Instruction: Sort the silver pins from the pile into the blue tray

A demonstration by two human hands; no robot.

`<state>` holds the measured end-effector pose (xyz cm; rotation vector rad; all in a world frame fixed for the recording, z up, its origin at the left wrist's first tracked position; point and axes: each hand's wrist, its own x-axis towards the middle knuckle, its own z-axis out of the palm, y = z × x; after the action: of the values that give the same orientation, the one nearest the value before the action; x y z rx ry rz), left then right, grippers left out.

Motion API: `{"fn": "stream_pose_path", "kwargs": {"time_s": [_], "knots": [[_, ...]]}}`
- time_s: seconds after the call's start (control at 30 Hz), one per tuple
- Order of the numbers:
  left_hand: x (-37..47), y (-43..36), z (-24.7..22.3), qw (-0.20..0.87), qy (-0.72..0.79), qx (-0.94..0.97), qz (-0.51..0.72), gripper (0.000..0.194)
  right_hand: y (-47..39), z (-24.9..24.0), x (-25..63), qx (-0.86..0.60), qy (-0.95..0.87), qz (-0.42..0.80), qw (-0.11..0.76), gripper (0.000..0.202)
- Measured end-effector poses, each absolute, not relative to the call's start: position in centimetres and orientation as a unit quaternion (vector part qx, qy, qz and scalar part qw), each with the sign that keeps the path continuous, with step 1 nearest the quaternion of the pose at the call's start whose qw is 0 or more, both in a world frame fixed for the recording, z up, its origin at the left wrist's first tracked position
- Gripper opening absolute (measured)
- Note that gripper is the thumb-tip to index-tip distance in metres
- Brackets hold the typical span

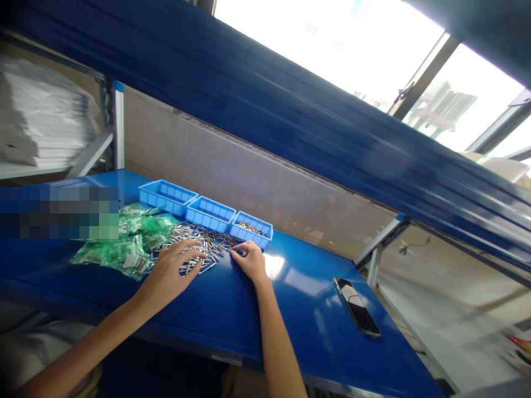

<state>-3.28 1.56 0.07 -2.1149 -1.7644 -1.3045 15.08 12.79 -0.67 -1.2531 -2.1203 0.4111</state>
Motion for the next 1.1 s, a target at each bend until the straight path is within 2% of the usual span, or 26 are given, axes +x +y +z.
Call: {"fn": "stream_pose_path", "kwargs": {"time_s": [0.3, 0.53, 0.67, 0.83, 1.1], "knots": [[-3.3, 1.6, 0.1, 0.05, -0.575, -0.691, -0.435, 0.021, 12.6, -0.5, 14.9, -0.47, -0.802, 0.168, 0.327, 0.016], [-3.2, 1.6, 0.1, 0.056, -0.574, -0.686, -0.444, 0.019, 11.7, 0.5, 14.1, -0.434, -0.78, 0.181, 0.413, 0.014], [-3.3, 1.9, -0.2, 0.064, -0.569, -0.685, -0.449, 0.02, 11.0, 1.3, 13.6, -0.397, -0.762, 0.24, 0.452, 0.015], [-3.4, 2.3, -0.5, 0.066, -0.568, -0.679, -0.461, 0.026, 10.5, 1.5, 13.1, -0.354, -0.764, 0.343, 0.416, 0.017], [-3.3, 2.0, -0.2, 0.039, -0.558, -0.688, -0.463, 0.024, 9.8, 1.9, 12.6, -0.343, -0.756, 0.428, 0.358, 0.022]]}}
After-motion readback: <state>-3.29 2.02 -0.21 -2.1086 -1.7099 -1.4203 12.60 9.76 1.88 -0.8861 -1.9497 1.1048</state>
